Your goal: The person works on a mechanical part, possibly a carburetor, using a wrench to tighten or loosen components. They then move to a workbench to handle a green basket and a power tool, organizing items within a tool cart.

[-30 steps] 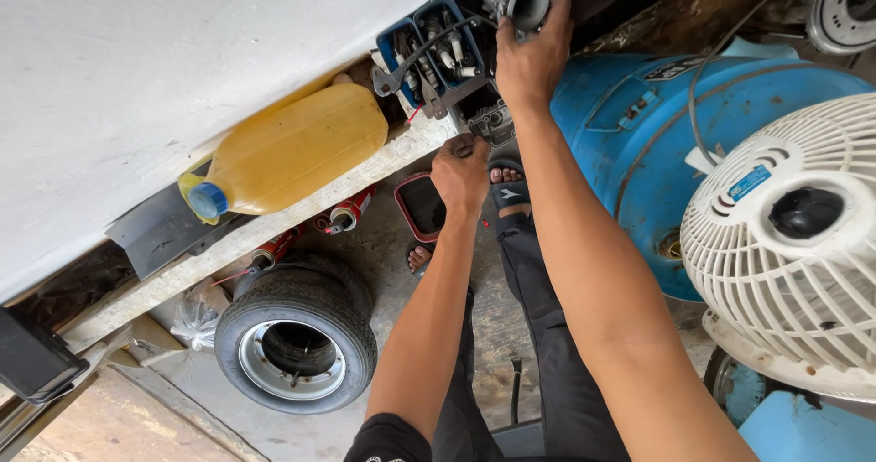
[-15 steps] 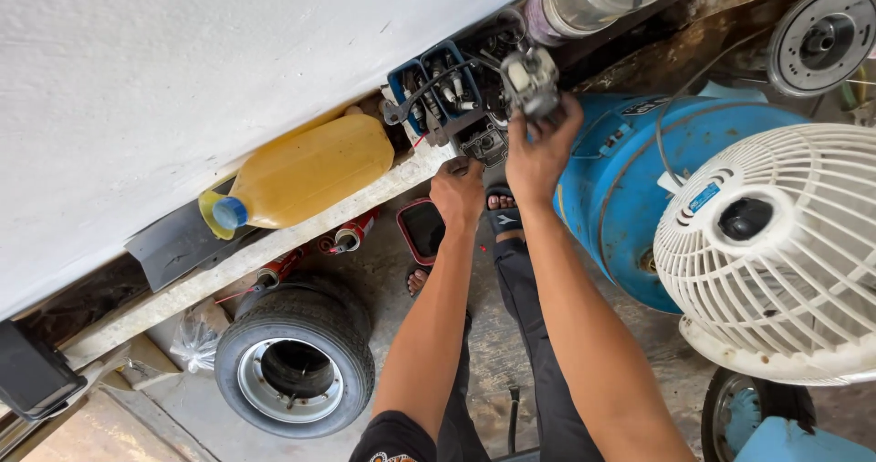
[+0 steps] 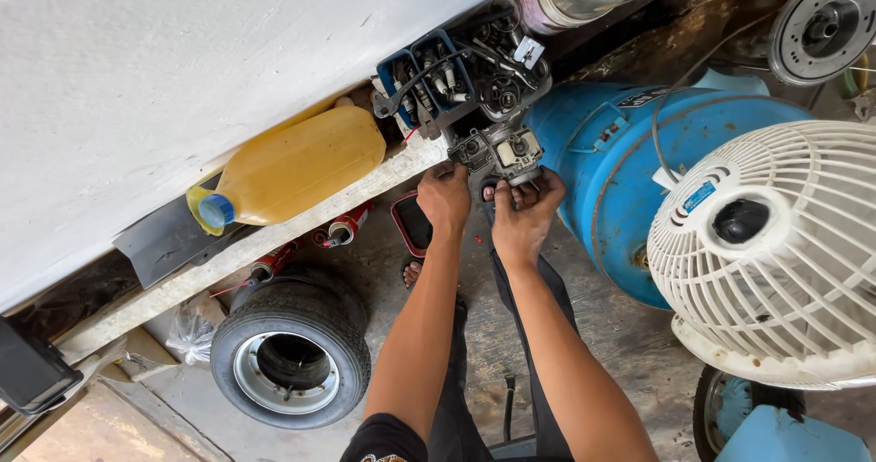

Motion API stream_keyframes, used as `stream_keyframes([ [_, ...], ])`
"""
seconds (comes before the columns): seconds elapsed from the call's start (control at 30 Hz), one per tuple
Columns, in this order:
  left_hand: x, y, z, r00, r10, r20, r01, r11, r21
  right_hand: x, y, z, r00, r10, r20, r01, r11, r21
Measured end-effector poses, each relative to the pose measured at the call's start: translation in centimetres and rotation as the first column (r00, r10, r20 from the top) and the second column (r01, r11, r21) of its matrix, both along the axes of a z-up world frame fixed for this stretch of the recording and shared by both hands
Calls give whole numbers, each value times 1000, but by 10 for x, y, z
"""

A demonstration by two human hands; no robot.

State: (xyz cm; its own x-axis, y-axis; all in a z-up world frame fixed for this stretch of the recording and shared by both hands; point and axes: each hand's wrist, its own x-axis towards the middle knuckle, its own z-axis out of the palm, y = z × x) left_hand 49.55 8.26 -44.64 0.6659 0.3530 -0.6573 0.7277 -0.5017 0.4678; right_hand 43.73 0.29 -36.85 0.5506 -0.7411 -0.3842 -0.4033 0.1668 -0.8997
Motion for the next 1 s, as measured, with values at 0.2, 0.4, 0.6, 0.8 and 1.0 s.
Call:
stream_keyframes([
  [0.2,1,-1,0,999,5,-31,-5,1000,7,2,2,3,1000,-18,1,18,999,32],
  [0.4,2,-7,16,1000,15,19,-14,999,-28,3,-2,8,1000,23,-17,-23,999,35],
  [0.6,8,-11,34,994,-34,105,42,996,-76,7,-8,20,997,64,-48,-63,998,31],
  [0.8,10,-13,53,984,-15,178,63,961,-268,7,-11,25,992,109,-55,-106,993,56],
  [1.0,-2,-4,38,996,30,87,18,868,-496,7,-10,36,986,159,-55,-159,987,-3],
])
